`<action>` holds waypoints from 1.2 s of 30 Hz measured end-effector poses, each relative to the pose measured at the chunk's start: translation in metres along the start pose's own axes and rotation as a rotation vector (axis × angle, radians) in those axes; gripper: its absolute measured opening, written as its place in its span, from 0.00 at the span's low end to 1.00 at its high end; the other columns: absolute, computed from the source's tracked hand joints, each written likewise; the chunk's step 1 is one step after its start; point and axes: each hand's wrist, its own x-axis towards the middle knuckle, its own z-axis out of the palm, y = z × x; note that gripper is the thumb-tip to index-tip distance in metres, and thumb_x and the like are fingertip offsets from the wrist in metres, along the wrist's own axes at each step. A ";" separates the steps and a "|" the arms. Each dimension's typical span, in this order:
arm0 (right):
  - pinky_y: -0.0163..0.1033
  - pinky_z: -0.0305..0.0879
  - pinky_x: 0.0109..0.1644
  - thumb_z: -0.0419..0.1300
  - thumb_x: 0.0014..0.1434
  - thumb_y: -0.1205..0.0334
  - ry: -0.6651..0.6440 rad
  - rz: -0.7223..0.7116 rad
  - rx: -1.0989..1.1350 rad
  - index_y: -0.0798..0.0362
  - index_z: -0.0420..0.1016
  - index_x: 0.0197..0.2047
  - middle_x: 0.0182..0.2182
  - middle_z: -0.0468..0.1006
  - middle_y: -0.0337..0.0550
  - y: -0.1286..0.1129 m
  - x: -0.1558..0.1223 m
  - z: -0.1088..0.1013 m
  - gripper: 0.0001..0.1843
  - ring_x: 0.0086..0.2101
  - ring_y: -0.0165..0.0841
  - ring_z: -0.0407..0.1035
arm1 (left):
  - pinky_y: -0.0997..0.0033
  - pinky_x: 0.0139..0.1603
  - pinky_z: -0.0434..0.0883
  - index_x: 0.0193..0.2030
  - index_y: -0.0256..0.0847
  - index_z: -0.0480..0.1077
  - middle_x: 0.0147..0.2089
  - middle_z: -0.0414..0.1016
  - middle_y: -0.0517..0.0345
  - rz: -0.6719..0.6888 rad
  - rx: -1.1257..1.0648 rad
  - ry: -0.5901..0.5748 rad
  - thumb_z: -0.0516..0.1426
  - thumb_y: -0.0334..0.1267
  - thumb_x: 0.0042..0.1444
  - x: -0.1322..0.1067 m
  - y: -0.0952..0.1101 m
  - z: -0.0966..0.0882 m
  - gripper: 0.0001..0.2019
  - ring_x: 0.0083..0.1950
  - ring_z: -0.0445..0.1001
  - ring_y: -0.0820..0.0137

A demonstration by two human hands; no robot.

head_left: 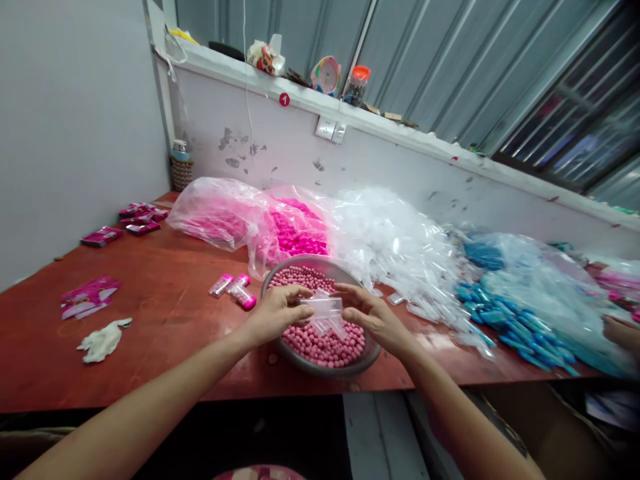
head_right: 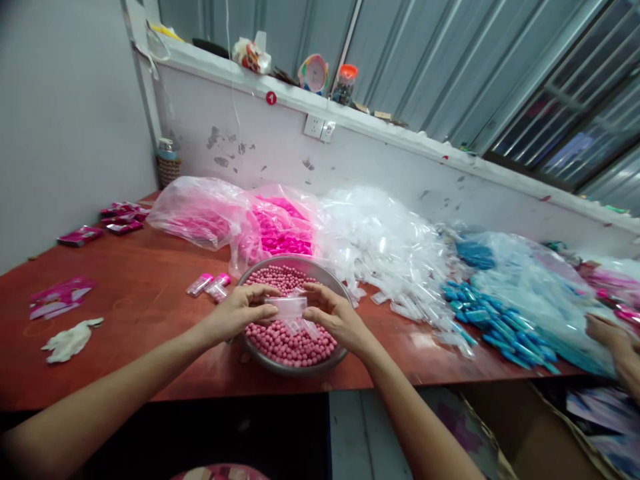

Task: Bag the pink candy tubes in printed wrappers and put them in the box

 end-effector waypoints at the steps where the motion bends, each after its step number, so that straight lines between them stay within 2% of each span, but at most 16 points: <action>1: 0.39 0.67 0.38 0.61 0.50 0.55 -0.053 0.027 0.056 0.53 0.69 0.48 0.34 0.76 0.43 -0.005 0.001 0.004 0.21 0.35 0.34 0.70 | 0.69 0.34 0.74 0.39 0.33 0.69 0.33 0.71 0.58 0.023 0.003 -0.014 0.60 0.34 0.45 -0.001 0.001 0.002 0.13 0.33 0.72 0.72; 3: 0.35 0.66 0.32 0.62 0.49 0.56 -0.088 0.073 0.090 0.56 0.74 0.40 0.25 0.74 0.39 -0.012 0.001 0.008 0.16 0.27 0.29 0.68 | 0.71 0.34 0.74 0.36 0.33 0.69 0.30 0.71 0.59 0.046 0.023 -0.025 0.59 0.34 0.46 -0.003 0.004 0.004 0.10 0.31 0.72 0.73; 5: 0.34 0.65 0.30 0.64 0.48 0.57 -0.052 0.102 0.074 0.57 0.75 0.35 0.23 0.73 0.38 -0.013 -0.001 0.005 0.13 0.24 0.27 0.67 | 0.72 0.32 0.73 0.34 0.33 0.69 0.28 0.71 0.59 0.065 0.073 -0.015 0.59 0.34 0.46 -0.006 0.006 0.000 0.08 0.29 0.71 0.74; 7: 0.34 0.65 0.30 0.65 0.46 0.57 0.058 0.136 0.063 0.56 0.75 0.35 0.23 0.74 0.38 -0.009 -0.005 -0.008 0.14 0.25 0.28 0.68 | 0.71 0.32 0.73 0.33 0.33 0.69 0.27 0.71 0.60 0.094 0.127 0.022 0.59 0.35 0.46 -0.010 0.008 -0.011 0.08 0.28 0.71 0.74; 10: 0.36 0.67 0.33 0.65 0.45 0.55 0.295 0.190 0.054 0.55 0.75 0.35 0.27 0.76 0.39 0.000 -0.018 -0.034 0.15 0.26 0.30 0.70 | 0.69 0.33 0.74 0.33 0.33 0.69 0.28 0.71 0.60 0.115 0.145 0.138 0.59 0.37 0.45 -0.013 0.011 -0.031 0.09 0.29 0.72 0.72; 12: 0.37 0.68 0.36 0.65 0.46 0.55 0.363 0.208 0.053 0.54 0.74 0.35 0.29 0.76 0.40 0.001 -0.027 -0.044 0.14 0.28 0.31 0.71 | 0.67 0.34 0.74 0.35 0.33 0.69 0.30 0.72 0.58 0.121 0.122 0.161 0.59 0.37 0.45 -0.012 0.009 -0.037 0.11 0.30 0.73 0.71; 15: 0.40 0.69 0.40 0.65 0.46 0.57 0.342 0.208 0.084 0.53 0.70 0.34 0.31 0.75 0.40 -0.008 -0.036 -0.034 0.13 0.32 0.33 0.73 | 0.65 0.38 0.73 0.38 0.34 0.70 0.34 0.75 0.55 0.182 0.216 0.049 0.57 0.37 0.47 -0.007 0.000 -0.031 0.11 0.35 0.74 0.68; 18: 0.42 0.69 0.40 0.64 0.47 0.57 0.310 0.186 0.094 0.52 0.68 0.36 0.32 0.74 0.39 -0.015 -0.035 -0.012 0.14 0.32 0.34 0.73 | 0.63 0.49 0.68 0.47 0.37 0.69 0.46 0.74 0.51 0.283 0.436 -0.081 0.56 0.35 0.48 -0.003 -0.012 -0.020 0.17 0.46 0.72 0.64; 21: 0.44 0.69 0.40 0.61 0.50 0.56 0.245 0.144 0.015 0.49 0.65 0.47 0.36 0.74 0.41 -0.008 -0.025 -0.004 0.21 0.34 0.35 0.72 | 0.65 0.55 0.63 0.52 0.35 0.67 0.53 0.70 0.49 0.329 0.602 -0.025 0.55 0.34 0.50 0.002 -0.022 -0.018 0.21 0.53 0.68 0.65; 23: 0.44 0.67 0.42 0.60 0.50 0.56 0.209 0.110 -0.102 0.50 0.65 0.49 0.37 0.74 0.42 0.002 -0.016 -0.007 0.22 0.37 0.35 0.70 | 0.67 0.54 0.63 0.50 0.34 0.68 0.51 0.72 0.49 0.333 0.684 0.036 0.52 0.33 0.52 0.007 -0.025 -0.021 0.18 0.52 0.69 0.66; 25: 0.42 0.67 0.42 0.59 0.50 0.57 0.204 0.108 -0.203 0.53 0.69 0.44 0.35 0.74 0.41 0.012 -0.007 -0.012 0.17 0.36 0.34 0.69 | 0.68 0.52 0.64 0.49 0.34 0.70 0.49 0.74 0.49 0.342 0.788 0.020 0.51 0.32 0.53 0.016 -0.026 -0.021 0.17 0.50 0.70 0.65; 27: 0.41 0.67 0.38 0.58 0.51 0.58 0.188 0.160 -0.226 0.55 0.70 0.38 0.32 0.72 0.41 0.018 -0.002 -0.016 0.12 0.33 0.33 0.68 | 0.66 0.51 0.64 0.48 0.35 0.70 0.47 0.74 0.48 0.341 0.944 -0.074 0.50 0.31 0.53 0.029 -0.027 -0.016 0.17 0.50 0.71 0.63; 30: 0.39 0.69 0.34 0.56 0.51 0.58 0.109 0.278 -0.207 0.56 0.68 0.33 0.30 0.70 0.40 0.022 -0.002 -0.015 0.10 0.31 0.31 0.69 | 0.65 0.49 0.64 0.46 0.37 0.72 0.46 0.75 0.47 0.311 1.123 -0.214 0.51 0.30 0.51 0.050 -0.027 0.000 0.16 0.49 0.70 0.60; 32: 0.38 0.69 0.33 0.56 0.52 0.59 0.080 0.322 -0.237 0.56 0.68 0.33 0.29 0.69 0.39 0.024 -0.003 -0.015 0.08 0.30 0.31 0.69 | 0.65 0.47 0.65 0.42 0.38 0.73 0.43 0.76 0.47 0.298 1.164 -0.268 0.53 0.30 0.49 0.064 -0.028 0.013 0.13 0.47 0.71 0.59; 36: 0.35 0.67 0.29 0.55 0.50 0.64 0.106 0.339 -0.335 0.56 0.68 0.31 0.25 0.70 0.38 0.035 -0.002 -0.024 0.04 0.27 0.30 0.68 | 0.65 0.40 0.66 0.34 0.35 0.74 0.39 0.76 0.42 0.279 1.208 -0.361 0.59 0.31 0.43 0.088 -0.036 0.038 0.09 0.42 0.73 0.55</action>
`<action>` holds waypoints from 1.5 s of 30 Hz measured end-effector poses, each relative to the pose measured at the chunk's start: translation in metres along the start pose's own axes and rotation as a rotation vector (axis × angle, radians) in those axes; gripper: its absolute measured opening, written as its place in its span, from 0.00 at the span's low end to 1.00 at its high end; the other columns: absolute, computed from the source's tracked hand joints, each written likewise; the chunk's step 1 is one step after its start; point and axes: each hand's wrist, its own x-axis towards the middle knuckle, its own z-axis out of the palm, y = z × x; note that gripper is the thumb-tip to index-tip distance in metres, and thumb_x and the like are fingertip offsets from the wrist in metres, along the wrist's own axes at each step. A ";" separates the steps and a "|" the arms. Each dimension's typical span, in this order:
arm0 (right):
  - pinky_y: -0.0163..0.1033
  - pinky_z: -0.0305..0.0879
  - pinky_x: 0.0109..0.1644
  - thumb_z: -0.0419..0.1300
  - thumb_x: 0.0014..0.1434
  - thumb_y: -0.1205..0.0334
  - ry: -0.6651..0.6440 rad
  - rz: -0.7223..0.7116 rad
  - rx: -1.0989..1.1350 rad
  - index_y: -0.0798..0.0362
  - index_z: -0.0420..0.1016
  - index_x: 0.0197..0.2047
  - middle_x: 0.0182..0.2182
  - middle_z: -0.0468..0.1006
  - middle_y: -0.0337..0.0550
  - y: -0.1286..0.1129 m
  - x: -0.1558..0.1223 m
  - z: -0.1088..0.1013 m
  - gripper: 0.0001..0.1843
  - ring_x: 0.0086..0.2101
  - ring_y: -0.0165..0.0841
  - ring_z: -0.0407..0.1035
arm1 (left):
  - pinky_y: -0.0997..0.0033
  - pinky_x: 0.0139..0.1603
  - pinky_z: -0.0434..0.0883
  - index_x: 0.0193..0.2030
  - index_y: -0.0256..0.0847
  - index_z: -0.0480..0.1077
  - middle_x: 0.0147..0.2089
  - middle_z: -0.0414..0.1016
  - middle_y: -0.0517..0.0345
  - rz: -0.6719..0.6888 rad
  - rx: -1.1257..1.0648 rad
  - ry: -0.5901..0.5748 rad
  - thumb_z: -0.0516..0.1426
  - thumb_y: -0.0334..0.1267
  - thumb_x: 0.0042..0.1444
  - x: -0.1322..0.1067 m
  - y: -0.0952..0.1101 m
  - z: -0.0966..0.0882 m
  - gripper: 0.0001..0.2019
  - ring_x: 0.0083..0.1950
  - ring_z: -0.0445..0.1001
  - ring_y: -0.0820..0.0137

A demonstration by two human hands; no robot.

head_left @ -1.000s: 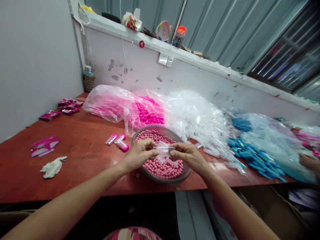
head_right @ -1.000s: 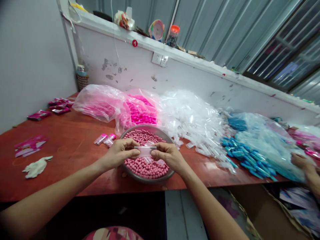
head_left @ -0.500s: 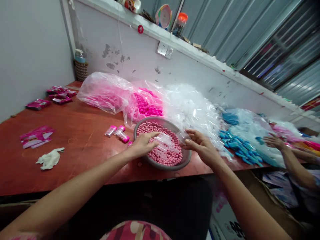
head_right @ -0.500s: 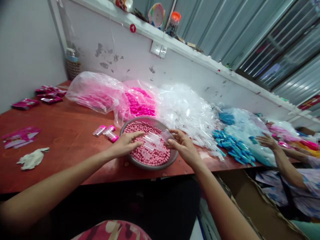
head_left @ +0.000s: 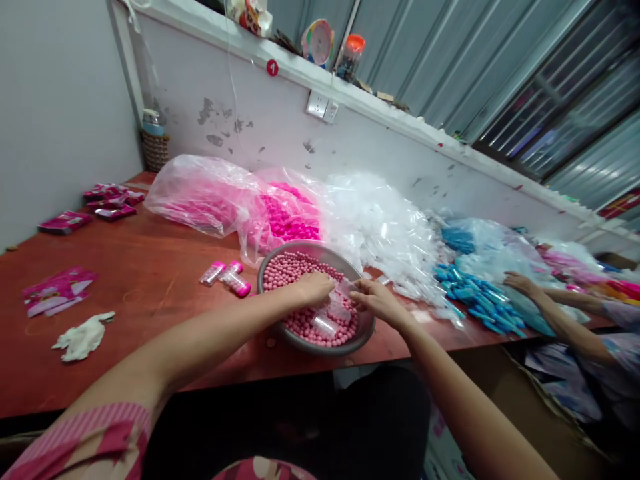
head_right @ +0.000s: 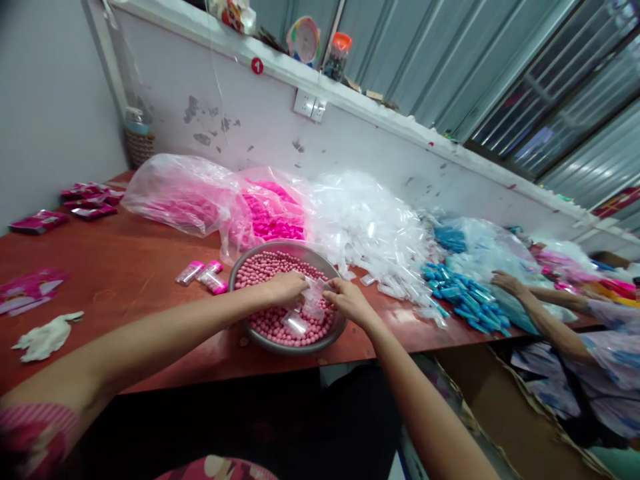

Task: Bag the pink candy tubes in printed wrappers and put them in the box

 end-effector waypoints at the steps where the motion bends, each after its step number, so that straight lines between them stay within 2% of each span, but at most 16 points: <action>1: 0.34 0.66 0.28 0.55 0.50 0.65 0.007 0.003 -0.024 0.55 0.69 0.30 0.24 0.70 0.38 0.004 0.002 -0.003 0.03 0.26 0.30 0.67 | 0.65 0.39 0.66 0.34 0.34 0.74 0.38 0.76 0.42 0.006 0.007 -0.017 0.59 0.31 0.42 0.006 0.001 0.002 0.09 0.41 0.73 0.54; 4: 0.34 0.65 0.28 0.55 0.50 0.65 0.023 -0.004 -0.065 0.54 0.69 0.30 0.24 0.72 0.38 0.014 0.007 -0.012 0.04 0.26 0.31 0.68 | 0.66 0.38 0.65 0.34 0.35 0.73 0.36 0.76 0.44 0.010 0.020 -0.034 0.56 0.30 0.47 0.016 -0.002 0.003 0.07 0.39 0.73 0.57; 7: 0.39 0.66 0.34 0.53 0.54 0.61 0.090 -0.049 -0.197 0.54 0.71 0.35 0.29 0.74 0.42 0.018 0.010 -0.020 0.08 0.31 0.35 0.70 | 0.70 0.37 0.64 0.35 0.38 0.72 0.37 0.76 0.49 0.015 -0.021 0.011 0.53 0.31 0.51 0.010 -0.013 -0.010 0.08 0.39 0.72 0.61; 10: 0.47 0.63 0.45 0.53 0.56 0.58 0.178 -0.185 -0.351 0.54 0.70 0.43 0.39 0.75 0.49 0.015 0.013 -0.022 0.14 0.41 0.41 0.69 | 0.74 0.32 0.63 0.31 0.37 0.71 0.31 0.74 0.54 0.009 -0.250 0.011 0.53 0.39 0.52 -0.006 -0.022 -0.030 0.08 0.33 0.71 0.66; 13: 0.45 0.62 0.48 0.59 0.52 0.55 0.076 -0.357 -0.146 0.50 0.63 0.54 0.50 0.70 0.49 0.005 0.015 -0.016 0.25 0.47 0.41 0.65 | 0.76 0.27 0.63 0.30 0.36 0.69 0.25 0.70 0.58 -0.058 -0.596 -0.105 0.52 0.43 0.53 -0.023 -0.018 -0.043 0.12 0.27 0.69 0.70; 16: 0.39 0.66 0.40 0.59 0.53 0.56 -0.130 -0.399 0.152 0.49 0.66 0.51 0.39 0.75 0.43 -0.006 0.015 -0.007 0.22 0.37 0.34 0.69 | 0.75 0.28 0.66 0.34 0.35 0.69 0.27 0.70 0.59 -0.111 -0.831 -0.187 0.53 0.43 0.52 -0.034 -0.004 -0.046 0.12 0.26 0.69 0.71; 18: 0.37 0.67 0.35 0.57 0.55 0.56 -0.184 -0.361 0.255 0.51 0.70 0.46 0.29 0.74 0.39 -0.009 0.014 -0.004 0.16 0.30 0.31 0.69 | 0.74 0.28 0.67 0.36 0.35 0.70 0.27 0.70 0.58 -0.126 -0.901 -0.194 0.54 0.43 0.51 -0.039 0.001 -0.046 0.12 0.27 0.70 0.71; 20: 0.36 0.67 0.34 0.58 0.54 0.56 -0.172 -0.306 0.319 0.53 0.72 0.43 0.26 0.73 0.38 -0.006 0.014 -0.009 0.14 0.28 0.30 0.68 | 0.75 0.28 0.67 0.34 0.35 0.70 0.26 0.70 0.58 -0.155 -0.913 -0.163 0.54 0.42 0.52 -0.046 0.001 -0.047 0.11 0.27 0.70 0.72; 23: 0.39 0.68 0.35 0.58 0.53 0.55 -0.093 -0.229 0.333 0.53 0.72 0.42 0.29 0.75 0.40 0.010 0.015 -0.027 0.15 0.29 0.33 0.70 | 0.75 0.28 0.67 0.31 0.35 0.70 0.26 0.71 0.58 -0.249 -0.845 -0.084 0.53 0.42 0.52 -0.058 -0.008 -0.052 0.11 0.27 0.70 0.71; 26: 0.41 0.67 0.38 0.57 0.53 0.57 -0.097 -0.235 0.082 0.51 0.74 0.42 0.34 0.77 0.43 0.022 0.016 -0.042 0.13 0.34 0.37 0.71 | 0.72 0.34 0.68 0.37 0.36 0.72 0.32 0.74 0.56 -0.264 -0.701 0.006 0.53 0.39 0.53 -0.068 -0.011 -0.052 0.10 0.33 0.72 0.68; 29: 0.43 0.64 0.46 0.54 0.54 0.67 -0.172 -0.380 -0.253 0.49 0.75 0.42 0.39 0.76 0.45 0.014 0.018 -0.041 0.14 0.40 0.39 0.69 | 0.68 0.50 0.64 0.52 0.40 0.66 0.48 0.73 0.53 -0.084 -0.567 0.045 0.53 0.33 0.53 -0.069 -0.001 -0.042 0.18 0.48 0.69 0.65; 32: 0.42 0.60 0.51 0.52 0.55 0.70 -0.250 -0.530 -0.370 0.47 0.70 0.50 0.47 0.74 0.44 -0.005 0.026 -0.031 0.20 0.46 0.38 0.66 | 0.66 0.58 0.56 0.58 0.42 0.60 0.57 0.66 0.51 0.043 -0.482 0.086 0.53 0.32 0.53 -0.066 0.007 -0.031 0.24 0.57 0.62 0.66; 34: 0.41 0.60 0.51 0.51 0.57 0.67 -0.186 -0.547 -0.401 0.48 0.67 0.53 0.49 0.72 0.44 -0.013 0.039 -0.024 0.20 0.47 0.38 0.66 | 0.66 0.57 0.58 0.55 0.41 0.64 0.54 0.69 0.51 0.017 -0.436 0.151 0.52 0.33 0.55 -0.065 0.004 -0.028 0.19 0.55 0.64 0.66; 37: 0.41 0.62 0.47 0.49 0.59 0.66 -0.041 -0.474 -0.571 0.51 0.70 0.49 0.45 0.75 0.47 -0.013 0.069 -0.015 0.16 0.44 0.39 0.68 | 0.66 0.52 0.62 0.48 0.41 0.69 0.48 0.73 0.52 -0.064 -0.414 0.224 0.51 0.34 0.56 -0.067 -0.007 -0.027 0.14 0.49 0.69 0.66; 41: 0.38 0.61 0.43 0.54 0.55 0.67 -0.124 -0.391 -0.831 0.52 0.74 0.41 0.38 0.77 0.49 -0.001 0.103 -0.004 0.11 0.41 0.40 0.69 | 0.67 0.48 0.65 0.46 0.41 0.71 0.44 0.76 0.53 -0.179 -0.465 0.324 0.52 0.35 0.56 -0.069 -0.017 -0.023 0.13 0.44 0.72 0.66; 45: 0.37 0.60 0.39 0.53 0.55 0.68 -0.130 -0.368 -0.884 0.56 0.73 0.34 0.32 0.77 0.52 0.000 0.110 0.003 0.08 0.37 0.40 0.69 | 0.68 0.48 0.65 0.45 0.40 0.72 0.44 0.76 0.53 -0.228 -0.504 0.402 0.52 0.37 0.55 -0.068 -0.017 -0.019 0.13 0.45 0.72 0.66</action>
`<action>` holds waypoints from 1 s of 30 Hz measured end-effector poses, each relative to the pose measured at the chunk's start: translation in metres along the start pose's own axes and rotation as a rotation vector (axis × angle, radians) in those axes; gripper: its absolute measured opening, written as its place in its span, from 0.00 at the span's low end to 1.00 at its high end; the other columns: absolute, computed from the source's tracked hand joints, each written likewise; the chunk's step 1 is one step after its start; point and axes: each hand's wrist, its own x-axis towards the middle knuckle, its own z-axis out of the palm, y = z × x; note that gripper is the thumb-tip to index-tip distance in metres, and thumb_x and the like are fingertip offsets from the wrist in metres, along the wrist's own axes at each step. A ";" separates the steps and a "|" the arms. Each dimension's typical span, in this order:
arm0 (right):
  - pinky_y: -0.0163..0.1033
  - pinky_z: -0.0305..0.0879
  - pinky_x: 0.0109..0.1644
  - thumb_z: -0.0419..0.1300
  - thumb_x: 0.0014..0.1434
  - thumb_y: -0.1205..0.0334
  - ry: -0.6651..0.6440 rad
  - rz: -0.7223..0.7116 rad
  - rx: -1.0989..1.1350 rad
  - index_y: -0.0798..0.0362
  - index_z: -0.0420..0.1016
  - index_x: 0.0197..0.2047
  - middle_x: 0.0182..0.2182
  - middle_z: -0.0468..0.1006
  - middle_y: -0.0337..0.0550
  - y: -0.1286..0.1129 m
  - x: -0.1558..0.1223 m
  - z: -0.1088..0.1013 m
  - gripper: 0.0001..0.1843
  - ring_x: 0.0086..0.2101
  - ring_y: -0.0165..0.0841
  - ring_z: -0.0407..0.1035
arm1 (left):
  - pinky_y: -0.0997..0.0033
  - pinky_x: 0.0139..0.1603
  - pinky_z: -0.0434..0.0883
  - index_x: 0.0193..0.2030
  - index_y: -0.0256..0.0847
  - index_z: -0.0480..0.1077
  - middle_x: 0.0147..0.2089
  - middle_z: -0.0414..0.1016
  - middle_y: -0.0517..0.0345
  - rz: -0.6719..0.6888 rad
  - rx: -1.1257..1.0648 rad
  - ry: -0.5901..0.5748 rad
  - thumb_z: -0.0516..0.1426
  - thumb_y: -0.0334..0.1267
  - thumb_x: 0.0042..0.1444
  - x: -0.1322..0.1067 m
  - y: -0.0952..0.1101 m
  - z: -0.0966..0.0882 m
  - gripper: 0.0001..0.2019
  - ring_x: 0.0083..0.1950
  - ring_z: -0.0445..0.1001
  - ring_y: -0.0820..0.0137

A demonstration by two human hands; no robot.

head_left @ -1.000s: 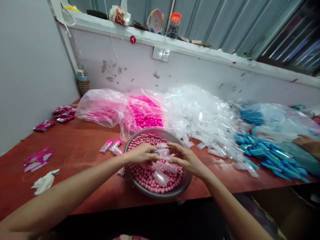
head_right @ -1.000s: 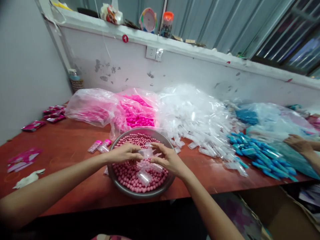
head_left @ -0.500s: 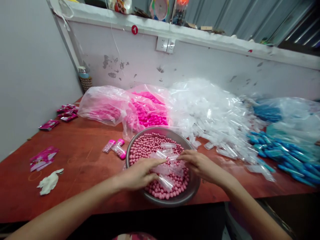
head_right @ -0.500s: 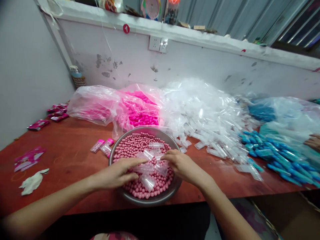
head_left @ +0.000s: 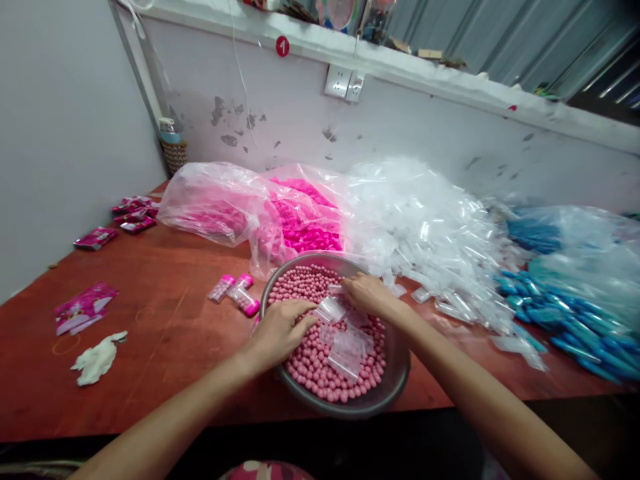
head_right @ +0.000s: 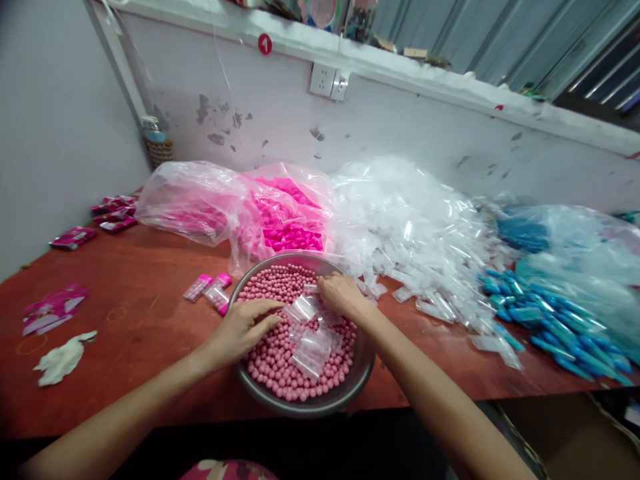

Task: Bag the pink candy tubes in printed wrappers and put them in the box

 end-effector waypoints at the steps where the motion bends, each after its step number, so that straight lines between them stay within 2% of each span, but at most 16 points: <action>1: 0.37 0.60 0.38 0.51 0.56 0.68 0.003 0.000 -0.010 0.56 0.73 0.34 0.32 0.77 0.52 -0.003 -0.002 -0.002 0.09 0.36 0.39 0.69 | 0.67 0.49 0.65 0.47 0.40 0.71 0.45 0.75 0.53 -0.007 -0.008 0.020 0.52 0.38 0.55 0.001 0.000 0.000 0.14 0.45 0.72 0.66; 3: 0.35 0.60 0.36 0.50 0.58 0.65 0.005 -0.042 0.029 0.56 0.71 0.36 0.32 0.76 0.49 -0.011 -0.011 -0.011 0.09 0.33 0.36 0.69 | 0.66 0.50 0.64 0.52 0.40 0.66 0.49 0.72 0.51 -0.025 -0.024 0.067 0.53 0.39 0.55 0.005 0.001 0.000 0.18 0.47 0.71 0.65; 6: 0.33 0.58 0.32 0.52 0.59 0.59 -0.007 -0.177 0.289 0.53 0.70 0.36 0.28 0.74 0.41 -0.026 -0.030 -0.025 0.09 0.29 0.32 0.67 | 0.67 0.49 0.64 0.55 0.39 0.63 0.53 0.69 0.50 -0.016 -0.067 0.081 0.54 0.41 0.53 0.012 0.003 0.000 0.22 0.46 0.70 0.65; 7: 0.32 0.58 0.31 0.52 0.59 0.57 -0.007 -0.209 0.392 0.53 0.70 0.35 0.27 0.72 0.39 -0.030 -0.036 -0.029 0.10 0.27 0.31 0.65 | 0.69 0.47 0.65 0.52 0.39 0.66 0.50 0.71 0.51 -0.005 -0.081 0.061 0.55 0.41 0.53 0.014 0.005 0.001 0.19 0.44 0.71 0.66; 9: 0.32 0.56 0.28 0.52 0.59 0.55 -0.020 -0.223 0.544 0.53 0.70 0.32 0.23 0.69 0.37 -0.037 -0.047 -0.034 0.11 0.25 0.29 0.62 | 0.72 0.39 0.65 0.40 0.38 0.71 0.37 0.75 0.56 0.009 -0.101 0.008 0.54 0.40 0.54 0.015 0.008 0.003 0.11 0.36 0.71 0.69; 11: 0.31 0.54 0.27 0.52 0.59 0.55 -0.061 -0.203 0.632 0.53 0.70 0.30 0.22 0.67 0.35 -0.042 -0.055 -0.038 0.12 0.24 0.28 0.60 | 0.75 0.32 0.62 0.28 0.37 0.71 0.26 0.71 0.60 0.007 -0.118 -0.026 0.53 0.39 0.55 0.012 0.012 0.008 0.10 0.29 0.68 0.71; 14: 0.30 0.51 0.24 0.53 0.58 0.55 -0.153 -0.180 0.698 0.54 0.70 0.29 0.20 0.63 0.34 -0.046 -0.063 -0.043 0.13 0.23 0.27 0.57 | 0.76 0.27 0.59 0.24 0.37 0.69 0.22 0.67 0.62 0.011 -0.159 -0.063 0.53 0.38 0.55 0.003 0.020 0.013 0.11 0.26 0.65 0.74; 17: 0.30 0.49 0.23 0.54 0.57 0.52 -0.226 -0.181 0.711 0.54 0.70 0.27 0.19 0.60 0.33 -0.045 -0.070 -0.047 0.15 0.22 0.26 0.54 | 0.77 0.27 0.59 0.23 0.36 0.69 0.21 0.67 0.62 0.009 -0.163 -0.089 0.53 0.36 0.55 -0.008 0.024 0.008 0.12 0.25 0.65 0.75; 20: 0.31 0.54 0.25 0.53 0.57 0.50 -0.247 -0.123 0.681 0.55 0.71 0.28 0.20 0.65 0.35 -0.029 -0.079 -0.049 0.17 0.23 0.27 0.59 | 0.77 0.29 0.61 0.27 0.36 0.73 0.24 0.72 0.61 -0.042 -0.131 -0.016 0.53 0.36 0.55 -0.015 0.020 -0.014 0.11 0.26 0.67 0.74; 22: 0.32 0.58 0.29 0.52 0.58 0.50 -0.197 -0.042 0.654 0.55 0.72 0.32 0.24 0.70 0.38 -0.013 -0.082 -0.047 0.17 0.26 0.30 0.63 | 0.77 0.29 0.62 0.31 0.37 0.74 0.27 0.74 0.60 -0.103 -0.098 0.066 0.52 0.37 0.55 -0.016 0.015 -0.029 0.10 0.28 0.69 0.73; 23: 0.34 0.60 0.31 0.51 0.58 0.50 -0.149 -0.013 0.637 0.55 0.72 0.34 0.27 0.72 0.40 -0.005 -0.082 -0.046 0.17 0.29 0.32 0.66 | 0.76 0.30 0.63 0.33 0.37 0.74 0.28 0.75 0.59 -0.111 -0.079 0.060 0.52 0.37 0.55 -0.015 0.013 -0.034 0.10 0.28 0.70 0.72; 25: 0.36 0.62 0.38 0.49 0.60 0.53 -0.017 -0.027 0.559 0.54 0.72 0.40 0.35 0.74 0.44 0.005 -0.074 -0.043 0.16 0.36 0.35 0.68 | 0.75 0.34 0.66 0.37 0.39 0.75 0.31 0.77 0.58 -0.041 -0.062 -0.053 0.53 0.36 0.55 -0.013 0.012 -0.034 0.10 0.32 0.73 0.70; 27: 0.39 0.61 0.45 0.49 0.60 0.59 0.109 -0.086 0.397 0.53 0.71 0.44 0.42 0.73 0.47 0.008 -0.056 -0.036 0.13 0.42 0.37 0.66 | 0.71 0.44 0.66 0.47 0.41 0.71 0.42 0.77 0.56 0.083 -0.055 -0.201 0.54 0.36 0.53 -0.010 0.014 -0.024 0.14 0.42 0.73 0.67; 28: 0.40 0.59 0.47 0.49 0.60 0.62 0.141 -0.103 0.300 0.53 0.70 0.45 0.43 0.72 0.49 0.007 -0.045 -0.032 0.13 0.43 0.38 0.66 | 0.68 0.49 0.64 0.52 0.42 0.67 0.48 0.74 0.54 0.131 -0.049 -0.243 0.55 0.37 0.53 -0.009 0.015 -0.018 0.19 0.47 0.71 0.65; 30: 0.44 0.58 0.48 0.49 0.58 0.68 0.127 -0.103 0.147 0.55 0.71 0.44 0.40 0.73 0.52 0.002 -0.020 -0.020 0.13 0.43 0.40 0.65 | 0.64 0.54 0.61 0.58 0.43 0.61 0.55 0.69 0.51 0.156 -0.040 -0.239 0.57 0.39 0.51 -0.008 0.015 -0.009 0.25 0.53 0.68 0.64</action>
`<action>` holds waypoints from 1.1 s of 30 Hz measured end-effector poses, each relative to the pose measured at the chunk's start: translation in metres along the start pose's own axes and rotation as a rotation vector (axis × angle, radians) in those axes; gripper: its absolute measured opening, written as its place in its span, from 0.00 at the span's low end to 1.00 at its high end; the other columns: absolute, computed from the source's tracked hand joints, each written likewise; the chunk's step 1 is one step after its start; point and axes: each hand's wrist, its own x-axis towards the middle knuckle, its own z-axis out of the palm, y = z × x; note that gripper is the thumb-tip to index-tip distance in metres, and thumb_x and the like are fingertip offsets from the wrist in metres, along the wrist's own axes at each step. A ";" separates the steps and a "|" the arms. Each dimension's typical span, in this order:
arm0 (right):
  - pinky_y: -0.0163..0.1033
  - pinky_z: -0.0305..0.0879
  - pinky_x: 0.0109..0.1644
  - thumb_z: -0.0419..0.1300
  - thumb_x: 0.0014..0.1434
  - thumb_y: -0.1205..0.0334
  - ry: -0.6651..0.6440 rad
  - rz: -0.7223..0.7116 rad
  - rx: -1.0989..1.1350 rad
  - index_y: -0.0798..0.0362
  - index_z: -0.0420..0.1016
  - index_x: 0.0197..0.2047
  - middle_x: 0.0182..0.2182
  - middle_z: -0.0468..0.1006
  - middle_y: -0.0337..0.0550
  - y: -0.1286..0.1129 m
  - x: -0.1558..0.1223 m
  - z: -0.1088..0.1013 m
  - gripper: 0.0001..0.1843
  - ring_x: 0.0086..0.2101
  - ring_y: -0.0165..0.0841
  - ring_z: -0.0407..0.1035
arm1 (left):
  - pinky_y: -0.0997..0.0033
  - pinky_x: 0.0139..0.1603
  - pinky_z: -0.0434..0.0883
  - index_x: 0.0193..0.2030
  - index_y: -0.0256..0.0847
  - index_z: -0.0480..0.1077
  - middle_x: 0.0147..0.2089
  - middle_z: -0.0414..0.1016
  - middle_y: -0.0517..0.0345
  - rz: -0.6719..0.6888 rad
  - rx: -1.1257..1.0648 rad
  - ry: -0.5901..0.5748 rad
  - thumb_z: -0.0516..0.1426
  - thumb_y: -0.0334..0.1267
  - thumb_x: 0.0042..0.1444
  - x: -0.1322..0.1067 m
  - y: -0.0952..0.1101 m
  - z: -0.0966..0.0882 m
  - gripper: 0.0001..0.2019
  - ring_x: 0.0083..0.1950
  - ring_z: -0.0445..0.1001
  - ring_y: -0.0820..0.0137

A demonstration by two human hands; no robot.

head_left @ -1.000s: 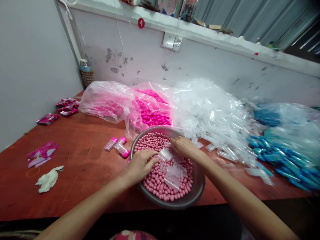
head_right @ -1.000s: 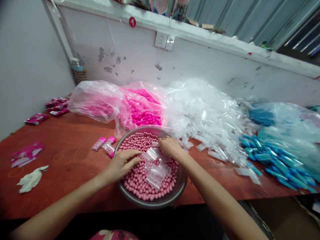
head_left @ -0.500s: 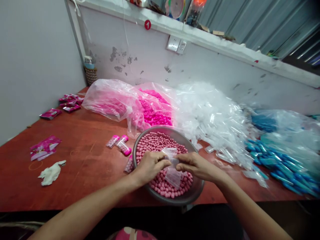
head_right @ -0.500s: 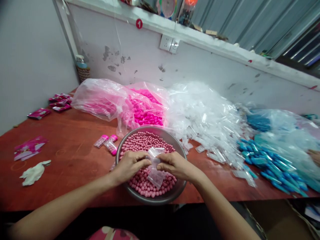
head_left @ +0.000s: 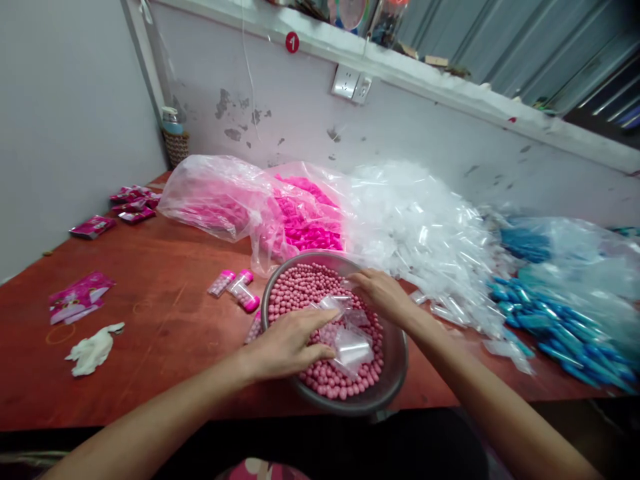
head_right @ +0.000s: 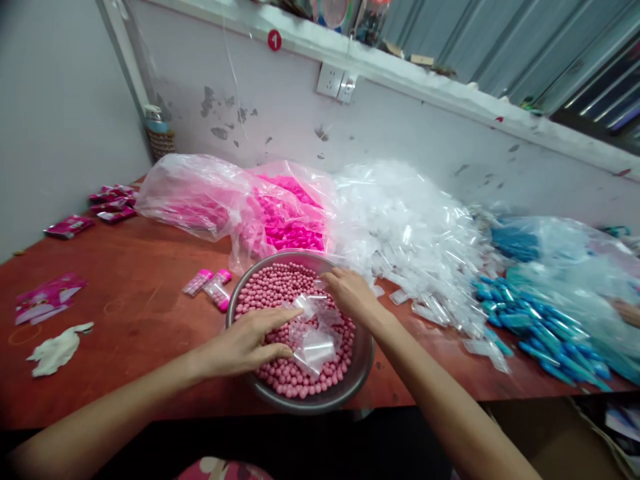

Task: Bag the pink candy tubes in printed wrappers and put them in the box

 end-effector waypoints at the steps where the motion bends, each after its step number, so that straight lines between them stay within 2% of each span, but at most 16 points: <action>1: 0.44 0.57 0.47 0.49 0.57 0.71 -0.029 -0.002 -0.031 0.56 0.71 0.42 0.38 0.73 0.53 -0.002 0.012 0.009 0.13 0.42 0.41 0.65 | 0.63 0.55 0.61 0.57 0.42 0.61 0.55 0.69 0.51 -0.017 -0.005 0.035 0.57 0.40 0.51 0.001 -0.001 0.002 0.25 0.54 0.67 0.63; 4: 0.42 0.57 0.46 0.49 0.56 0.73 -0.103 -0.069 0.032 0.57 0.71 0.34 0.34 0.74 0.52 -0.012 0.044 0.039 0.10 0.39 0.38 0.66 | 0.66 0.52 0.65 0.51 0.40 0.68 0.49 0.73 0.52 -0.128 -0.077 0.235 0.55 0.39 0.53 -0.001 -0.010 0.000 0.18 0.50 0.71 0.65; 6: 0.38 0.59 0.43 0.51 0.55 0.72 -0.131 -0.127 0.130 0.56 0.70 0.30 0.32 0.74 0.48 -0.023 0.058 0.056 0.08 0.36 0.35 0.66 | 0.67 0.51 0.66 0.49 0.39 0.70 0.48 0.74 0.53 -0.205 -0.116 0.376 0.53 0.37 0.54 -0.004 -0.019 -0.006 0.15 0.49 0.71 0.66; 10: 0.34 0.63 0.36 0.50 0.58 0.67 -0.140 -0.175 0.378 0.55 0.65 0.34 0.30 0.72 0.40 -0.032 0.066 0.068 0.04 0.31 0.30 0.66 | 0.65 0.53 0.66 0.52 0.37 0.67 0.51 0.72 0.52 -0.284 -0.151 0.540 0.52 0.35 0.55 -0.005 -0.033 -0.011 0.17 0.51 0.70 0.67; 13: 0.33 0.64 0.34 0.51 0.59 0.63 -0.136 -0.161 0.568 0.55 0.61 0.38 0.31 0.70 0.38 -0.029 0.057 0.060 0.05 0.32 0.29 0.66 | 0.63 0.56 0.63 0.56 0.38 0.63 0.55 0.68 0.50 -0.248 -0.141 0.548 0.53 0.33 0.53 0.000 -0.037 -0.009 0.21 0.55 0.66 0.65; 15: 0.35 0.65 0.37 0.53 0.57 0.63 -0.155 -0.117 0.853 0.55 0.61 0.38 0.31 0.69 0.38 -0.029 0.049 0.051 0.06 0.32 0.29 0.67 | 0.61 0.58 0.61 0.56 0.39 0.63 0.57 0.66 0.50 -0.234 -0.116 0.525 0.54 0.33 0.52 0.007 -0.036 -0.007 0.22 0.57 0.64 0.63; 18: 0.38 0.63 0.40 0.59 0.52 0.64 -0.160 -0.031 1.313 0.55 0.65 0.34 0.30 0.69 0.37 -0.037 0.039 0.040 0.06 0.32 0.29 0.66 | 0.61 0.54 0.64 0.53 0.39 0.65 0.53 0.69 0.51 -0.249 -0.177 0.467 0.55 0.34 0.51 0.019 -0.031 -0.004 0.21 0.54 0.67 0.62; 20: 0.36 0.62 0.39 0.61 0.50 0.65 -0.120 0.012 1.417 0.55 0.67 0.33 0.29 0.69 0.36 -0.044 0.033 0.037 0.07 0.31 0.28 0.65 | 0.64 0.51 0.66 0.49 0.39 0.68 0.49 0.73 0.53 -0.246 -0.233 0.438 0.54 0.34 0.51 0.025 -0.028 -0.003 0.17 0.49 0.70 0.64; 23: 0.33 0.62 0.33 0.63 0.48 0.65 -0.078 0.047 1.414 0.53 0.68 0.33 0.26 0.69 0.34 -0.051 0.025 0.034 0.08 0.28 0.26 0.64 | 0.69 0.46 0.67 0.41 0.37 0.72 0.42 0.76 0.55 -0.244 -0.249 0.432 0.54 0.33 0.52 0.029 -0.026 -0.001 0.11 0.43 0.72 0.66; 26: 0.34 0.63 0.33 0.62 0.50 0.65 -0.031 0.042 1.312 0.50 0.67 0.41 0.29 0.71 0.35 -0.049 0.016 0.030 0.14 0.29 0.28 0.66 | 0.71 0.43 0.66 0.38 0.36 0.73 0.38 0.76 0.56 -0.235 -0.248 0.416 0.53 0.34 0.53 0.029 -0.028 0.000 0.09 0.40 0.72 0.67; 28: 0.36 0.65 0.36 0.60 0.53 0.64 0.055 0.003 1.141 0.47 0.64 0.48 0.34 0.73 0.38 -0.045 0.012 0.024 0.18 0.34 0.31 0.68 | 0.71 0.44 0.66 0.39 0.36 0.73 0.39 0.76 0.56 -0.215 -0.265 0.395 0.53 0.33 0.53 0.028 -0.030 0.001 0.09 0.40 0.71 0.67; 30: 0.38 0.64 0.41 0.58 0.55 0.64 0.134 -0.089 0.904 0.47 0.65 0.49 0.40 0.74 0.41 -0.043 0.010 0.017 0.17 0.39 0.32 0.68 | 0.71 0.44 0.65 0.41 0.37 0.72 0.40 0.75 0.56 -0.197 -0.290 0.362 0.53 0.33 0.53 0.028 -0.030 0.001 0.11 0.41 0.71 0.67; 33: 0.37 0.63 0.44 0.55 0.58 0.64 0.145 -0.255 0.637 0.49 0.67 0.48 0.42 0.74 0.44 -0.044 0.009 0.008 0.14 0.41 0.33 0.68 | 0.71 0.44 0.65 0.41 0.38 0.72 0.39 0.76 0.56 -0.172 -0.292 0.321 0.52 0.33 0.54 0.027 -0.027 0.001 0.11 0.42 0.71 0.67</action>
